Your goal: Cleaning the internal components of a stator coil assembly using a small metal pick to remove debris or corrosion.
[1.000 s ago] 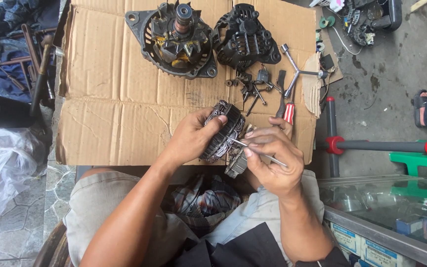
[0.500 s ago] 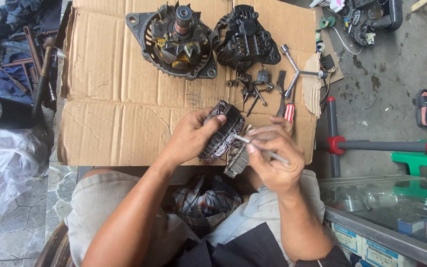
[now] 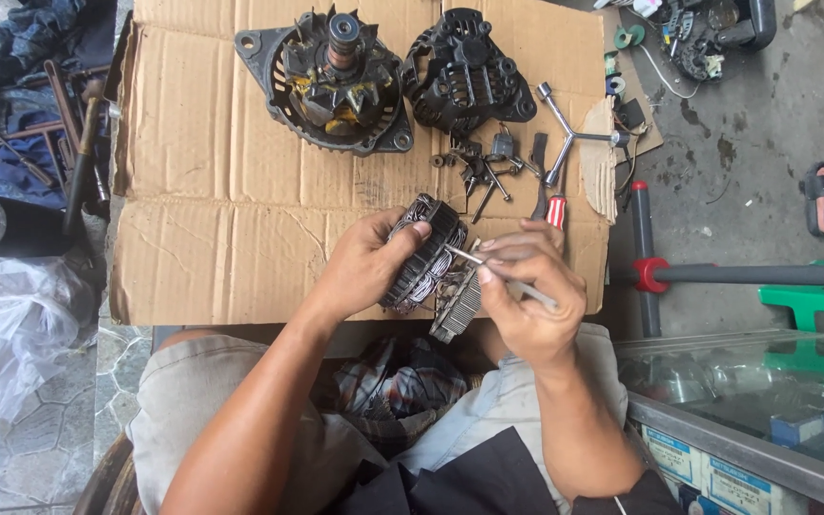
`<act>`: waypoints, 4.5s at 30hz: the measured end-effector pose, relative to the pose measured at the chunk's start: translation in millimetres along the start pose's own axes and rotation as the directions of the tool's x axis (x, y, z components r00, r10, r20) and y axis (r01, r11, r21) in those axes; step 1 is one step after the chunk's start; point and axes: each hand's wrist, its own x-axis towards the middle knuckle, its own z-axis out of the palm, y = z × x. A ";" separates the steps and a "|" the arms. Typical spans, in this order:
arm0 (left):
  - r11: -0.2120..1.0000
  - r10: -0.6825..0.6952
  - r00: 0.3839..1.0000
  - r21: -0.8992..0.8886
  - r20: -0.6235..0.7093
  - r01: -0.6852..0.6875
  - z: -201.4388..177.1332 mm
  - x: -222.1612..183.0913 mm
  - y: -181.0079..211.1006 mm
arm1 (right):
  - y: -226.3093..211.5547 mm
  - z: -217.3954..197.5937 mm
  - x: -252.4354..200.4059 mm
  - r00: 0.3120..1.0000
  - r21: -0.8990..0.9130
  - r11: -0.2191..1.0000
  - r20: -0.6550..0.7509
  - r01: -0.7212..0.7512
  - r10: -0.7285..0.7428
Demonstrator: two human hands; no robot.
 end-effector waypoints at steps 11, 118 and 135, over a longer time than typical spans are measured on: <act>1.000 0.008 1.000 -0.025 0.009 -0.008 -0.7 1.1 -7.0 | 5.5 1.2 -10.2 1.000 0.064 0.998 0.017 -0.016 0.015; 0.986 -0.162 0.976 0.026 -0.146 0.167 -11.7 30.9 18.3 | 14.2 36.8 31.3 0.941 0.430 0.852 -0.016 -0.298 0.337; 0.977 -0.157 0.969 0.111 -0.192 0.180 -7.8 26.8 16.0 | 13.8 31.9 35.5 0.966 0.389 0.889 0.004 -0.240 0.259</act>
